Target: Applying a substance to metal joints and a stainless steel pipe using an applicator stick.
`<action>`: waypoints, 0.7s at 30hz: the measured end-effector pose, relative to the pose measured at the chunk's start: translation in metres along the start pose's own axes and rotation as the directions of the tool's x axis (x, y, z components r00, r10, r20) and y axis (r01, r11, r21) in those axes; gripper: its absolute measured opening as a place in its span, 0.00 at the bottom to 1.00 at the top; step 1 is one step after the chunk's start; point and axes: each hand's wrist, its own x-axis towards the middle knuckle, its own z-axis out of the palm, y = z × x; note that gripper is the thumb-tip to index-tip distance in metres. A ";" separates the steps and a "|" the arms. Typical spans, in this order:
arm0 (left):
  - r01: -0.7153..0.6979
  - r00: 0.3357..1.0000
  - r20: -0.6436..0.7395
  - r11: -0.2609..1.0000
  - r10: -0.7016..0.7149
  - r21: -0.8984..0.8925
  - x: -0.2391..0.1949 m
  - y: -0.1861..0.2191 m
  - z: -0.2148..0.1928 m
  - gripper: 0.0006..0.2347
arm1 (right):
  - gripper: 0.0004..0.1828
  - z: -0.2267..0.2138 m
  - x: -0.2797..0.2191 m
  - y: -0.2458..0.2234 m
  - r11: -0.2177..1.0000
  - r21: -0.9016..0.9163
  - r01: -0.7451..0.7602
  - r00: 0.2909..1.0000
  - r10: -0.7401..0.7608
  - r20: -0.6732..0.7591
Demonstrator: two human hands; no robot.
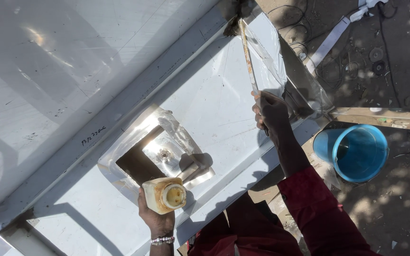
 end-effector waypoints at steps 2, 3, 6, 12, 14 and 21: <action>0.006 1.000 -0.008 1.000 -0.006 0.009 -0.005 0.003 0.007 0.22 | 0.20 -0.031 0.068 0.047 0.990 0.135 -0.030 0.979 0.001 0.205; 0.009 1.000 -0.008 1.000 -0.009 0.010 -0.004 0.003 0.013 0.22 | 0.21 -0.046 0.103 0.068 0.962 0.260 -0.078 0.916 -0.033 0.400; 0.053 0.998 -0.040 0.998 -0.052 0.026 -0.007 0.004 0.018 0.23 | 0.19 -0.024 0.055 0.065 0.984 0.174 0.049 0.983 -0.079 0.168; 0.007 1.000 0.000 1.000 -0.007 -0.001 -0.003 -0.004 0.007 0.19 | 0.16 -0.001 -0.018 0.022 0.996 0.078 0.036 0.999 -0.036 -0.009; 0.021 1.000 -0.022 1.000 -0.021 -0.005 -0.006 -0.003 0.013 0.22 | 0.18 -0.004 -0.015 0.030 0.997 0.053 0.047 0.999 -0.048 0.008; 0.011 0.998 -0.061 1.000 -0.010 0.018 -0.004 -0.003 0.010 0.25 | 0.34 -0.018 0.021 0.059 0.973 0.230 0.034 0.961 -0.095 0.258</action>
